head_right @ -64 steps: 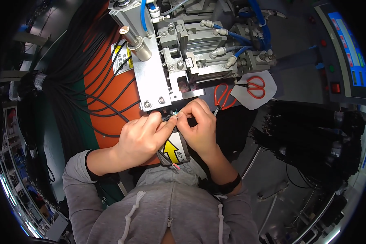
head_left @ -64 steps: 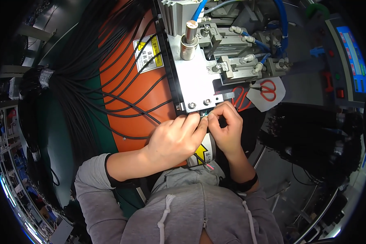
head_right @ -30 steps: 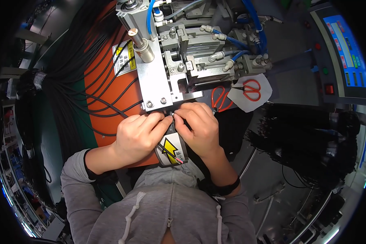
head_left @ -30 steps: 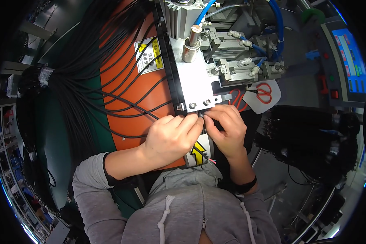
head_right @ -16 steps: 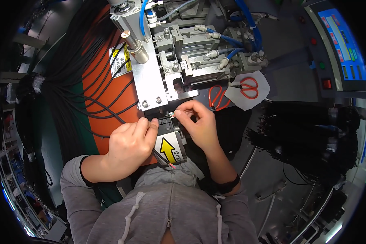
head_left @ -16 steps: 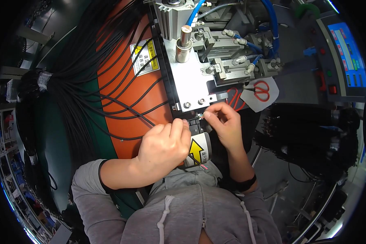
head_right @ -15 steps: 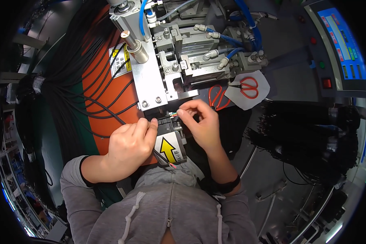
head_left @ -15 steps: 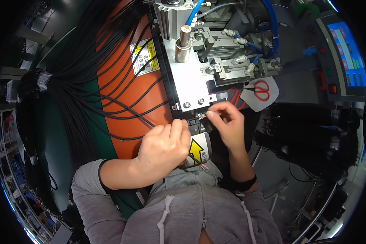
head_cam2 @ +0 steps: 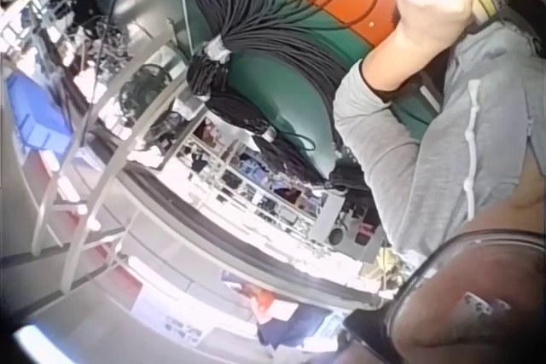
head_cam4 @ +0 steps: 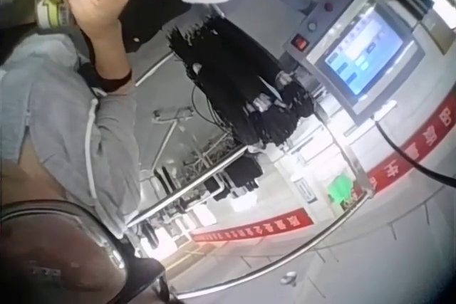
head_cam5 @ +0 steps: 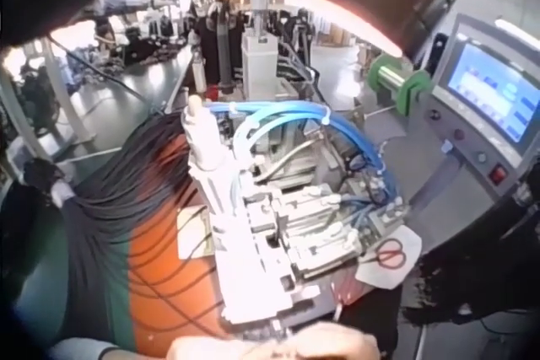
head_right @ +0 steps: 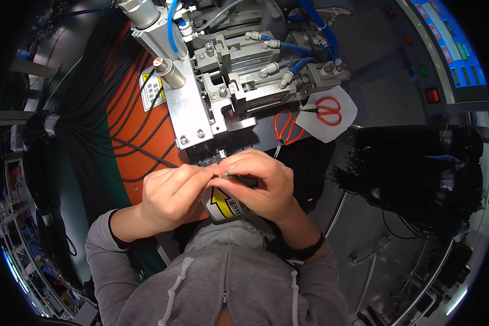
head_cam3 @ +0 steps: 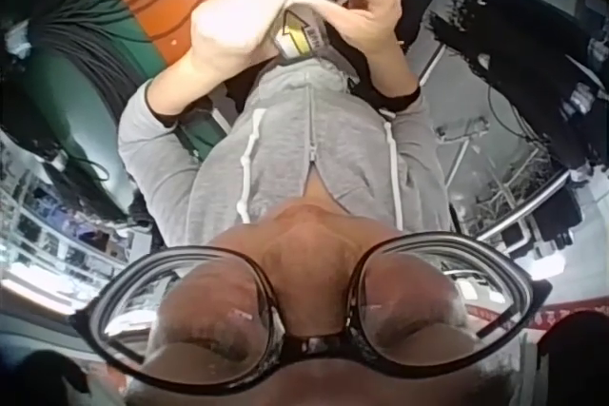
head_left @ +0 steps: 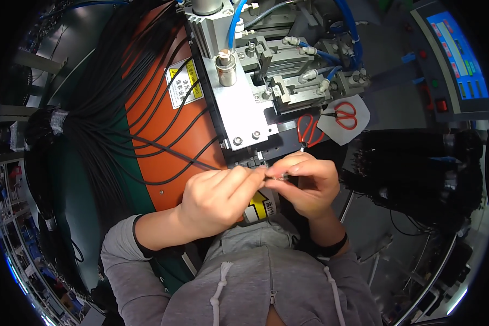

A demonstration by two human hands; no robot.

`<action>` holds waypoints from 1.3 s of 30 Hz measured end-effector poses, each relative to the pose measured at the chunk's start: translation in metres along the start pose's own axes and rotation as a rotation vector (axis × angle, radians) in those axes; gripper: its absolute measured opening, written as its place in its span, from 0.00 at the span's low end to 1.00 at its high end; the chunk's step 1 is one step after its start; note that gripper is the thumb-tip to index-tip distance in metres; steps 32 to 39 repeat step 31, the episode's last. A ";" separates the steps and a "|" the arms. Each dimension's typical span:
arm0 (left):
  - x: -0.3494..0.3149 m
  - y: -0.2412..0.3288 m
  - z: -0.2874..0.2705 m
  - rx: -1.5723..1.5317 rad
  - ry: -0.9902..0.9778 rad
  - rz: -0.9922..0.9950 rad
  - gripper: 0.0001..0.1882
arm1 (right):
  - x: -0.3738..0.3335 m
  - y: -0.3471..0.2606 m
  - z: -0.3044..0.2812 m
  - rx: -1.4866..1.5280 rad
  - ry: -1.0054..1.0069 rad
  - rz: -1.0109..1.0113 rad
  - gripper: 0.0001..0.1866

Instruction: The person gathers a bundle of cables, separates a single cable, and inserts the wire ends into a crimping machine. After repeating this for several cables, they hang the bundle on a metal rack and retrieve a new bundle to continue the task.

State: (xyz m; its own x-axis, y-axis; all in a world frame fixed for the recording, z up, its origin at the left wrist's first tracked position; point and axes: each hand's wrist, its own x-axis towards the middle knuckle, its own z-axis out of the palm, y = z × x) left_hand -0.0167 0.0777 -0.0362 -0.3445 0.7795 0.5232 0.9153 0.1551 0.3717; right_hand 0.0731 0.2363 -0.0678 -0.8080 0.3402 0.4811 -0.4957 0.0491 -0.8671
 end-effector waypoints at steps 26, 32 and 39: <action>0.000 -0.006 0.000 0.174 -0.027 0.069 0.07 | 0.010 -0.013 0.005 -0.551 -0.104 0.248 0.06; -0.003 -0.009 0.008 0.066 -0.034 0.045 0.10 | 0.001 -0.005 -0.026 0.141 -0.154 0.738 0.01; -0.003 -0.009 0.008 0.066 -0.034 0.045 0.10 | 0.001 -0.005 -0.026 0.141 -0.154 0.738 0.01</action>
